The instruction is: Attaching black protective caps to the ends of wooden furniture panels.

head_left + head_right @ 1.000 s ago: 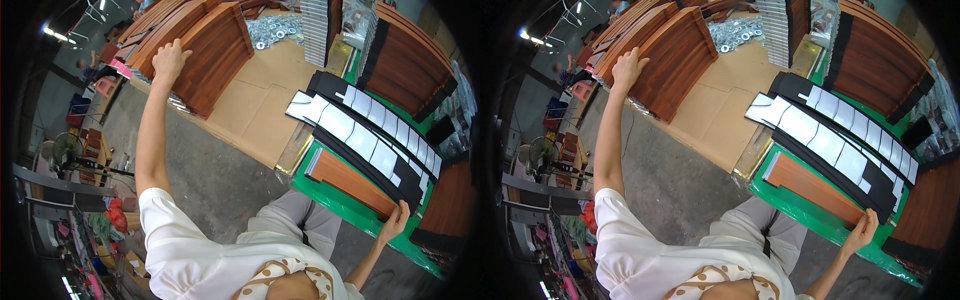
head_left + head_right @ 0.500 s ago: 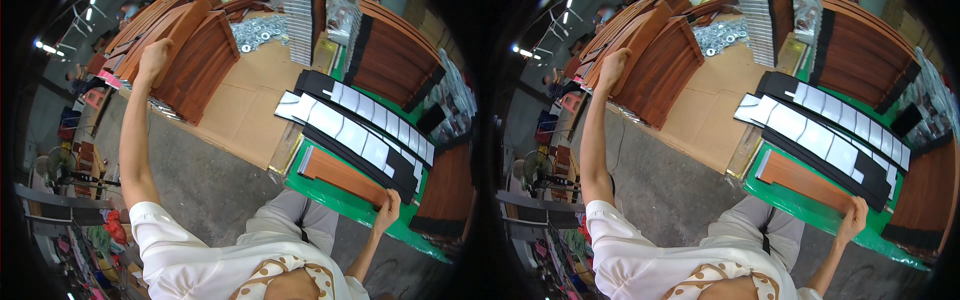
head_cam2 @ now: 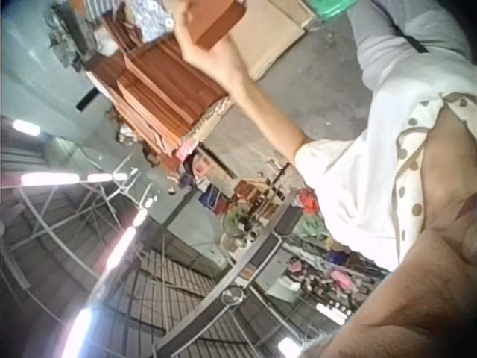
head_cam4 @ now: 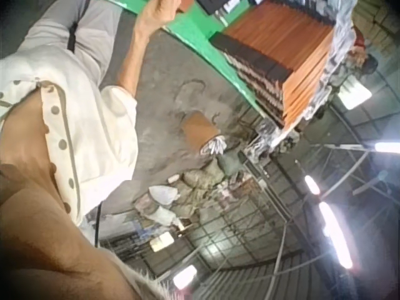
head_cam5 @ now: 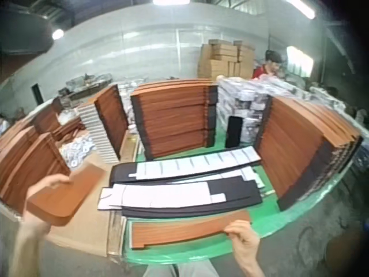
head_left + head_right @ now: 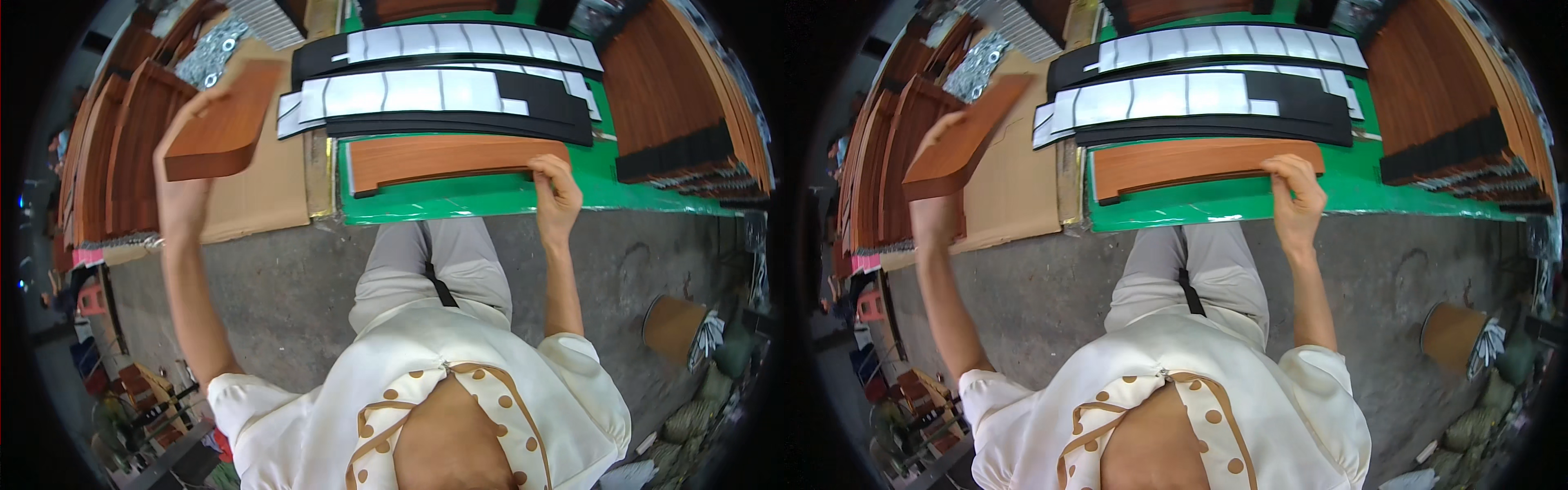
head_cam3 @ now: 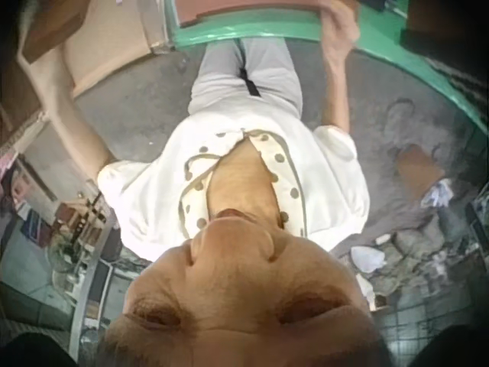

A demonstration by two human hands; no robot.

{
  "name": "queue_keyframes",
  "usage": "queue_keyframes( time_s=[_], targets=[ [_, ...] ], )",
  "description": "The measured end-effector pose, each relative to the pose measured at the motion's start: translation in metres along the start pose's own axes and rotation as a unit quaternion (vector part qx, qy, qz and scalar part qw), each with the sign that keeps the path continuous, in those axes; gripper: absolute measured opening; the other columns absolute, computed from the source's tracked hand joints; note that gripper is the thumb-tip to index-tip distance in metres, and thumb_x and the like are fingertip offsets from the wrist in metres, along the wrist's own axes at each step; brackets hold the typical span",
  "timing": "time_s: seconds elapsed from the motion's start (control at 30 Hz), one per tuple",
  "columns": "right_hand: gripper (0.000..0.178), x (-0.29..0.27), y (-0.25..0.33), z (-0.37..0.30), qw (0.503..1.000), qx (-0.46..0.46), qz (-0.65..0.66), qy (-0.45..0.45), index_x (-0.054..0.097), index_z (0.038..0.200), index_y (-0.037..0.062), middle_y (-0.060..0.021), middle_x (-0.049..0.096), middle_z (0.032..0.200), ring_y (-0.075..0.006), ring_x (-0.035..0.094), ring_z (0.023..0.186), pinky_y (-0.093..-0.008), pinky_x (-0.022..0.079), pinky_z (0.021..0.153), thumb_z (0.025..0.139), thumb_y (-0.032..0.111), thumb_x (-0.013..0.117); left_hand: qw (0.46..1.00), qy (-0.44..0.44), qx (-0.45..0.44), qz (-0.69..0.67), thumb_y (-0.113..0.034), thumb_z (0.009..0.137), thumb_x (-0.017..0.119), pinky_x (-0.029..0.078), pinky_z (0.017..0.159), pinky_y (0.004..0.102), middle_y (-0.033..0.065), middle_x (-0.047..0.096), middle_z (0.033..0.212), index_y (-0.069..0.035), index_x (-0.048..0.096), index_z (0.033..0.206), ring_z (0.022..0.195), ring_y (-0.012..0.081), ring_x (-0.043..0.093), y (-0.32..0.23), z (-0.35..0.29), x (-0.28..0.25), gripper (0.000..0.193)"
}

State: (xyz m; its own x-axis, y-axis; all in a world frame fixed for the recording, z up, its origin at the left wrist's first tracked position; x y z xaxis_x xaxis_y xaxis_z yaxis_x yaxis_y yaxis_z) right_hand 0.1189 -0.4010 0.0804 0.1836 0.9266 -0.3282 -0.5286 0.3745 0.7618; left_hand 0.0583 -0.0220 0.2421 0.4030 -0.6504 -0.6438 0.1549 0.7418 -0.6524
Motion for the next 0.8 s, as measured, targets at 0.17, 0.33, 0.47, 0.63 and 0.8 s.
queue_keyframes(
  time_s=[0.17,0.33,0.47,0.63,0.8],
  targets=[
    [0.016,-0.018,-0.004,-0.020,1.000,0.006,-0.002,0.010,0.065,0.085,-0.0004,-0.0086,0.064,0.087,-0.0170,0.061,0.082,-0.0259,0.046,0.070,0.077,-0.012,0.058,0.999,-0.008,0.024,-0.042,-0.004,0.083,0.063,0.048,0.077,0.0309,0.0090,0.057,0.104,-0.002,0.053,0.114,0.089,0.0171,0.059,0.036,-0.027,0.069,0.032],
    [0.014,-0.049,-0.025,-0.033,0.998,0.064,0.007,0.013,0.065,0.086,-0.0013,-0.0075,0.064,0.087,-0.0120,0.058,0.078,-0.0218,0.043,0.064,0.080,-0.011,0.057,0.945,-0.056,0.176,0.271,0.003,0.074,0.060,0.047,0.080,0.0351,0.0121,0.058,0.100,-0.007,0.054,0.115,0.090,0.0242,0.060,-0.019,-0.007,0.094,0.043],
    [0.014,-0.058,-0.032,-0.016,0.999,0.040,-0.006,0.009,0.065,0.087,-0.0014,-0.0071,0.064,0.088,-0.0115,0.057,0.076,-0.0219,0.043,0.064,0.080,-0.010,0.057,0.892,0.015,0.343,0.294,-0.001,0.071,0.059,0.046,0.074,0.0347,0.0072,0.059,0.089,-0.006,0.053,0.099,0.084,0.0204,0.059,-0.067,0.000,0.125,0.028],
    [0.016,-0.063,-0.053,0.027,0.999,-0.008,-0.040,-0.019,0.066,0.088,0.0001,-0.0081,0.065,0.086,-0.0163,0.062,0.078,-0.0247,0.047,0.067,0.079,-0.010,0.056,0.836,0.163,0.357,0.385,-0.012,0.077,0.055,0.042,0.059,0.0304,0.0009,0.052,0.072,-0.007,0.051,0.093,0.069,0.0130,0.058,-0.097,-0.013,0.210,0.017],
    [0.016,-0.063,-0.065,0.070,1.000,-0.009,-0.010,-0.026,0.066,0.088,0.0007,-0.0080,0.065,0.085,-0.0153,0.063,0.077,-0.0246,0.047,0.068,0.080,-0.008,0.055,0.812,0.202,0.383,0.391,-0.013,0.074,0.057,0.039,0.054,0.0274,-0.0019,0.052,0.069,-0.006,0.053,0.086,0.065,0.0107,0.058,-0.105,-0.016,0.275,0.014]
  ],
)
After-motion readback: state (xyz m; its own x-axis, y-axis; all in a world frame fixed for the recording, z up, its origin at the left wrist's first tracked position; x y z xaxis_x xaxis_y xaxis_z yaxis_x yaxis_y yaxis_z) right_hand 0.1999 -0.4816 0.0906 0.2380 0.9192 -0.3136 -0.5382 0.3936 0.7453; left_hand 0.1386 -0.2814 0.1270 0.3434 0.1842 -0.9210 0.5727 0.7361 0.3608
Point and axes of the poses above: each hand's wrist, its own z-axis towards the middle knuckle, its own x-axis out of the palm, y = z × x, the point moved 1 cm from there along z, towards the middle knuckle
